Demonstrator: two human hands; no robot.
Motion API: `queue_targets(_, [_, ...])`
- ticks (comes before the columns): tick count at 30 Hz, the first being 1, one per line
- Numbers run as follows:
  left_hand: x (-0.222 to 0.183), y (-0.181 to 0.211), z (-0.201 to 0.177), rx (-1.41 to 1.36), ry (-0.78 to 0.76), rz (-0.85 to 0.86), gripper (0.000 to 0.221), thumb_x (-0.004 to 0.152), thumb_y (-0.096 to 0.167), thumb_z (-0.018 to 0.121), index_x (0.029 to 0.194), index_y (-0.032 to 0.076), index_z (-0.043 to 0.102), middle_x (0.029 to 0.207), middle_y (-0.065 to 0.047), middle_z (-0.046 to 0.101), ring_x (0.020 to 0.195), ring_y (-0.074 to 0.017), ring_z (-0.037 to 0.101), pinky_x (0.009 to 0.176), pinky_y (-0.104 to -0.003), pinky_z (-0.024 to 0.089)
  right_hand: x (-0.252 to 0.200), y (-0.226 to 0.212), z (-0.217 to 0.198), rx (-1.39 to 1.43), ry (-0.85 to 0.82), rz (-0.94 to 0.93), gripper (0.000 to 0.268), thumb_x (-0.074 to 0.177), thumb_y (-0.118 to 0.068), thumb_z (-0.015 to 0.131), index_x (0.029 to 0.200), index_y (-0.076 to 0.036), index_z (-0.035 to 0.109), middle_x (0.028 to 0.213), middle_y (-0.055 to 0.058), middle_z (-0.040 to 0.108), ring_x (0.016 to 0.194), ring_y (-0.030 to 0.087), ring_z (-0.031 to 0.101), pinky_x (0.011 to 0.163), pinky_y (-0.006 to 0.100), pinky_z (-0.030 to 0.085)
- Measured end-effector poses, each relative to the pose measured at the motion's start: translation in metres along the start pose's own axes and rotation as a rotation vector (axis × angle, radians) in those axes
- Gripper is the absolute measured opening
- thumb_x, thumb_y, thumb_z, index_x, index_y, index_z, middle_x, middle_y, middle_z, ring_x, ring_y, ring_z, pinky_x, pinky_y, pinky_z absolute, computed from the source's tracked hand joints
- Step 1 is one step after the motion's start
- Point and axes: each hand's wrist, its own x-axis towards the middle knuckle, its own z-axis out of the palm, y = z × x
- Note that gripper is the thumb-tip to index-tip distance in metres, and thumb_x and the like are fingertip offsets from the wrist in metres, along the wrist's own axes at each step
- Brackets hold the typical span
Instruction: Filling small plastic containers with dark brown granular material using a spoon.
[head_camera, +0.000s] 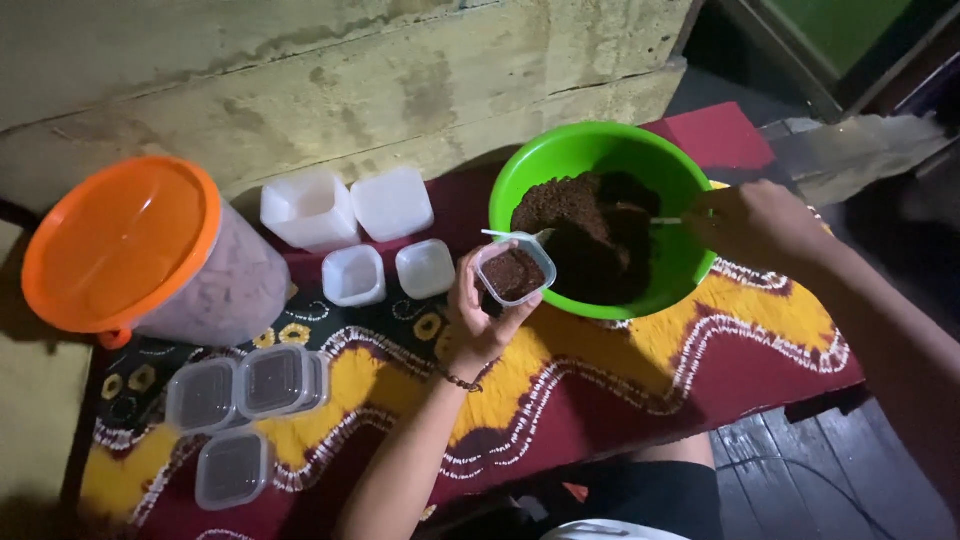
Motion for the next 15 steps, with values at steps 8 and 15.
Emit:
queue_targets(8, [-0.001,-0.004,0.001,0.028,0.000,0.008,0.058,0.088,0.034,0.076,0.130,0.003,0.053,0.129,-0.016,0.062,0.121,-0.0289,0.063,0.109,-0.040,0.052,0.006,-0.026,-0.024,0.118,0.122,-0.224,0.026,0.102,-0.030,0.062,0.104,-0.013,0.082,0.083,0.005,0.081,0.061,0.020,0.075,0.055,0.038,0.058])
queue_targets(15, [-0.009,-0.018,-0.001,0.031,0.014,-0.042,0.064,0.085,0.038,0.078,0.132,0.003,0.052,0.129,-0.015,0.060,0.120,-0.0286,0.062,0.107,-0.039,0.052,-0.001,-0.068,-0.041,0.124,0.193,-0.474,0.025,0.103,-0.025,0.060,0.093,-0.012,0.079,0.065,0.004,0.075,0.045,0.017,0.065,0.042,0.034,0.050])
